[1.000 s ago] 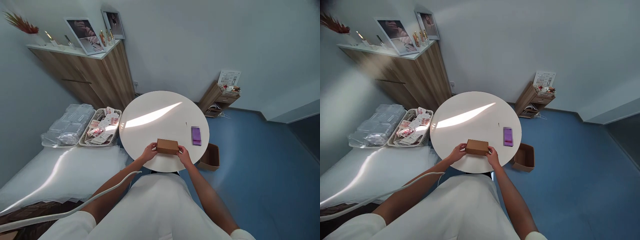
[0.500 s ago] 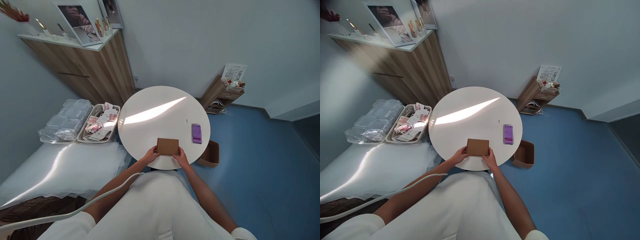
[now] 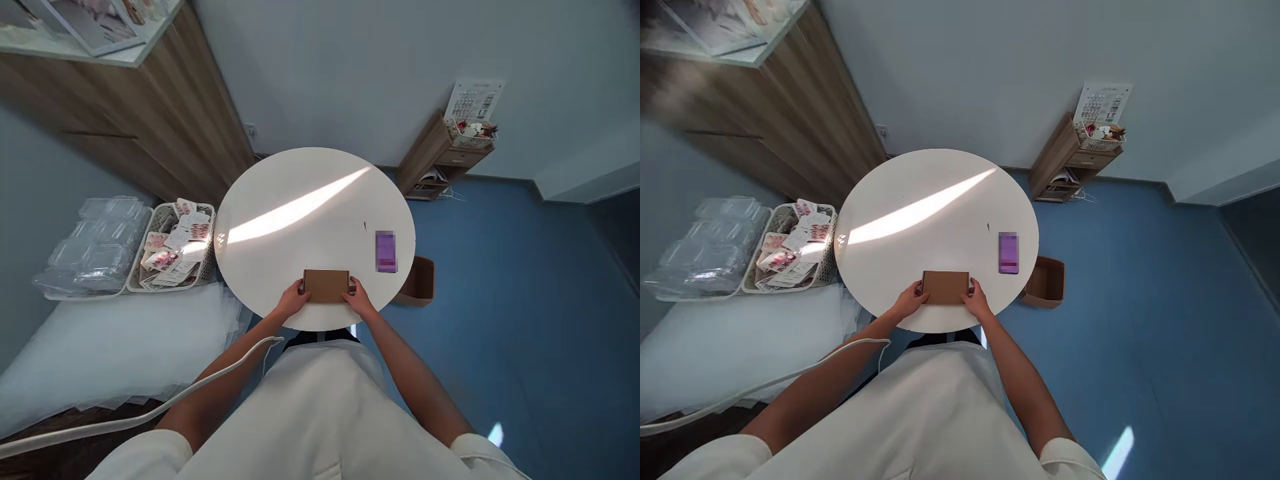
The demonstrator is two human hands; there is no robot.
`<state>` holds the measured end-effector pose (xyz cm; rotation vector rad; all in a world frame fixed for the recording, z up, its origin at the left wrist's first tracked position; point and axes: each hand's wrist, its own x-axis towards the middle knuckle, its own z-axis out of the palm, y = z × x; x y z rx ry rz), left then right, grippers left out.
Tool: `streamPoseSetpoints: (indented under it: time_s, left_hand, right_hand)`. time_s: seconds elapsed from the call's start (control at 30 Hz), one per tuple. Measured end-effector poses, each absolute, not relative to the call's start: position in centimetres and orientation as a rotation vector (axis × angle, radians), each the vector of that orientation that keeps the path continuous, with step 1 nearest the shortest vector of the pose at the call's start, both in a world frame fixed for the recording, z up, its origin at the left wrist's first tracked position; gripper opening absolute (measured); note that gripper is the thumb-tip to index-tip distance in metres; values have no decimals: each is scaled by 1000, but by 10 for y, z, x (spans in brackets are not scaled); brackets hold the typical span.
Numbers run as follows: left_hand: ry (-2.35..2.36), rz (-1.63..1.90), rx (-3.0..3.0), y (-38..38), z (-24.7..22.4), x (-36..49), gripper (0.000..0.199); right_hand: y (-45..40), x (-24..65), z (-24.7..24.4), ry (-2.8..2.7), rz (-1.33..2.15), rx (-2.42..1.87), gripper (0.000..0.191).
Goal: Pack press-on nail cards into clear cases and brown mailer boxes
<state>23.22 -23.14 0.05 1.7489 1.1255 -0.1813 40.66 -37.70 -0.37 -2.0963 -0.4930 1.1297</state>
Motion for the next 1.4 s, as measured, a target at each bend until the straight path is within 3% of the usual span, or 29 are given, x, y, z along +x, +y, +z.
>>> streamPoseSetpoints:
  time_s: [0.4,0.67,0.9,1.07,1.2,1.4]
  left_hand:
    - [789,-293,1851,-292,20,308,55]
    - [527,-409,1761,-375,18,432,65]
    - [500,-564,1602,-445,5,550,73]
    - [377,-487,1600,-463,5,612,71]
    - [385,-467,1747,-465,4,631,64]
    - [527,-605,1746,-441,6,592,60]
  right_hand:
    - [-472,455,35,-486,812,-2366,58]
    - [-580,536,16,-238,605,-2359,49]
    - [-651,607,-7,64,590,-2132,52]
    - [-670,653,-17,108,513,-2075,67]
    - [-678,666,-28,120,500,-2095,84]
    - [-682,639,-44,188,727,-2050,75]
